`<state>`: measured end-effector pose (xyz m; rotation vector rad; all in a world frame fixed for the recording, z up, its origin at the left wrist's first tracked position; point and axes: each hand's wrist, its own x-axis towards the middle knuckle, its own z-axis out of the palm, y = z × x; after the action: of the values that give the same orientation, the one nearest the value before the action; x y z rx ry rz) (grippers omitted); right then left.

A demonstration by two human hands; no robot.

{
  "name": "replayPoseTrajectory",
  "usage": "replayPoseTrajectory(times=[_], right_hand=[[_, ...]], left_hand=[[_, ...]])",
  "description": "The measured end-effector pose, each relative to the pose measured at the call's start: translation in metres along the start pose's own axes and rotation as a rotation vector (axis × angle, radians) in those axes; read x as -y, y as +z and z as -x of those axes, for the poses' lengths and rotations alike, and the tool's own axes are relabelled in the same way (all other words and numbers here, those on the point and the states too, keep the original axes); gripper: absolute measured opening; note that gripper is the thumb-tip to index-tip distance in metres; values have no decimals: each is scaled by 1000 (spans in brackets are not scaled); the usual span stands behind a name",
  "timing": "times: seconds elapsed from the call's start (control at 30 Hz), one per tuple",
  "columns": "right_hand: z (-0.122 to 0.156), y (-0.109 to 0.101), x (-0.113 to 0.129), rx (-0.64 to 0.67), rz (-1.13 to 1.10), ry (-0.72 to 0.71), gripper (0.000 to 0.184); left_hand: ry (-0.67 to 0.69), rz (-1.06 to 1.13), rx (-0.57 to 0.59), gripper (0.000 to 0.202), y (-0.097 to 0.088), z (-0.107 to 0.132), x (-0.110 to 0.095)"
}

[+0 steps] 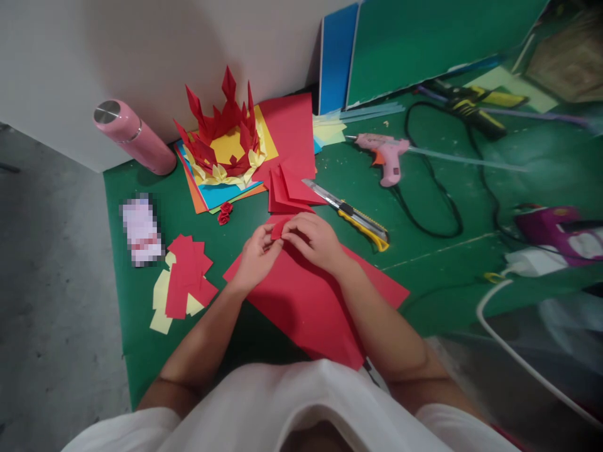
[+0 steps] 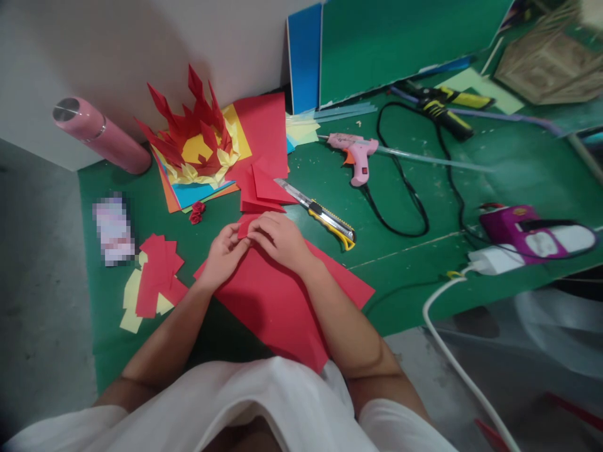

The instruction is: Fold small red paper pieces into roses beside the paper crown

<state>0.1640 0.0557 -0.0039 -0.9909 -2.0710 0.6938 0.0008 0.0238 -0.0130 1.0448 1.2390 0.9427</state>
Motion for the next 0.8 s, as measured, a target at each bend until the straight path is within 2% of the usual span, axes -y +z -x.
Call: replayPoseTrajectory(times=[0.07, 0.23, 0.5, 0.8], right_hand=[[0, 1, -1, 13, 8, 15, 19], [1, 1, 0, 38, 35, 30, 20], [3, 4, 0, 56, 128, 4, 23], [11, 10, -4, -19, 226, 45, 23]], left_hand=[[13, 9, 20, 23, 0, 0, 1], [57, -40, 10, 43, 1, 2, -6], [66, -173, -32, 24, -2, -2, 3], [127, -196, 75, 31, -2, 1, 10]])
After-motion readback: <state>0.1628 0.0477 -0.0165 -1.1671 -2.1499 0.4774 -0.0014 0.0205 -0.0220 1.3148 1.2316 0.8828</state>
